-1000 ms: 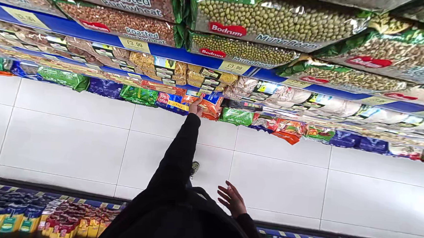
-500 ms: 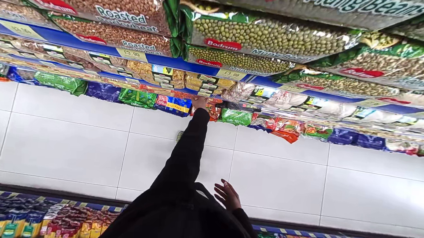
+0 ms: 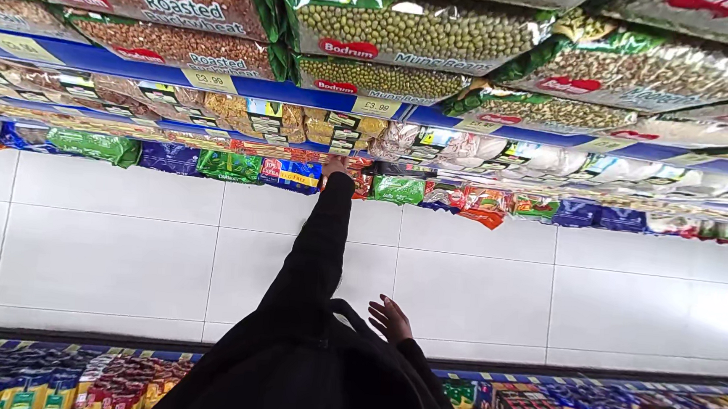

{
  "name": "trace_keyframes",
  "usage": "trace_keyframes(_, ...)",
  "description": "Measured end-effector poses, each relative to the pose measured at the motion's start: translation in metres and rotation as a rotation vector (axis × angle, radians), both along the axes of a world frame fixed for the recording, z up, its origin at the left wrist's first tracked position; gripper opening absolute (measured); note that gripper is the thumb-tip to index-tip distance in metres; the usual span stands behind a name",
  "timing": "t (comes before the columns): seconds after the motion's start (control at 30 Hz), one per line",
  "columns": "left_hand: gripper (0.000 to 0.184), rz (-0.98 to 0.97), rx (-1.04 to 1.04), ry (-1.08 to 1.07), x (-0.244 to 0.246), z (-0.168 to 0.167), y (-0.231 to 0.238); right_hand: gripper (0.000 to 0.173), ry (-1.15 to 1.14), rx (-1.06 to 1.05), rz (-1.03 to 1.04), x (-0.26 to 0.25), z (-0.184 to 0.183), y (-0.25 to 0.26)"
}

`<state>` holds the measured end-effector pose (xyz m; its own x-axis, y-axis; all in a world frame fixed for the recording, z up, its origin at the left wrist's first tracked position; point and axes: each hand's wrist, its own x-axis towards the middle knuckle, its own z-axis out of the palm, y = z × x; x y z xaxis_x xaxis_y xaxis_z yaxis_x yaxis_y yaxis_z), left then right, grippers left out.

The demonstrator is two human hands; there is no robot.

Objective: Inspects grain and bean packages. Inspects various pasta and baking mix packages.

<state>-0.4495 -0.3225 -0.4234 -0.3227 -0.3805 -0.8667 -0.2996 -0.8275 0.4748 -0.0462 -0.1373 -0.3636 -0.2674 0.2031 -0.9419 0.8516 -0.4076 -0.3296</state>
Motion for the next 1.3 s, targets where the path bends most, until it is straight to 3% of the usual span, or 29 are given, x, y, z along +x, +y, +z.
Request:
trace_keyframes(0.13,0.048,-0.013,0.000,0.044,0.022,0.008,-0.020,0.046,0.024,0.032,-0.038,0.003,0.000,0.009)
trace_keyframes(0.23,0.045,-0.215,0.010,0.092,0.060,0.027,-0.033,0.044,0.096,0.067,-0.046,-0.004,0.005,0.017)
trace_keyframes(0.33,0.042,-0.534,0.050,0.168,0.125,0.070,-0.043,0.042,0.218,0.056,-0.017,-0.019,0.021,0.020)
trace_keyframes(0.47,0.035,-0.729,0.022,0.285,0.230,0.132,-0.060,0.041,0.405,0.024,0.098,-0.033,0.046,0.023)
trace_keyframes(0.67,0.031,-0.632,-0.139,0.409,0.350,0.200,-0.075,0.038,0.550,-0.003,0.233,-0.028,0.077,0.015)
trace_keyframes(0.93,0.029,-0.650,-0.336,0.619,0.456,0.258,-0.069,0.035,0.771,-0.179,0.332,0.024,0.132,-0.006)
trace_keyframes(1.13,0.029,-0.675,-0.357,0.724,0.500,0.298,-0.079,0.032,0.780,-0.276,0.386,0.056,0.156,-0.016)
trace_keyframes(1.3,0.029,-0.572,-0.330,0.798,0.511,0.323,-0.105,0.033,0.812,-0.346,0.421,0.070,0.170,-0.025)
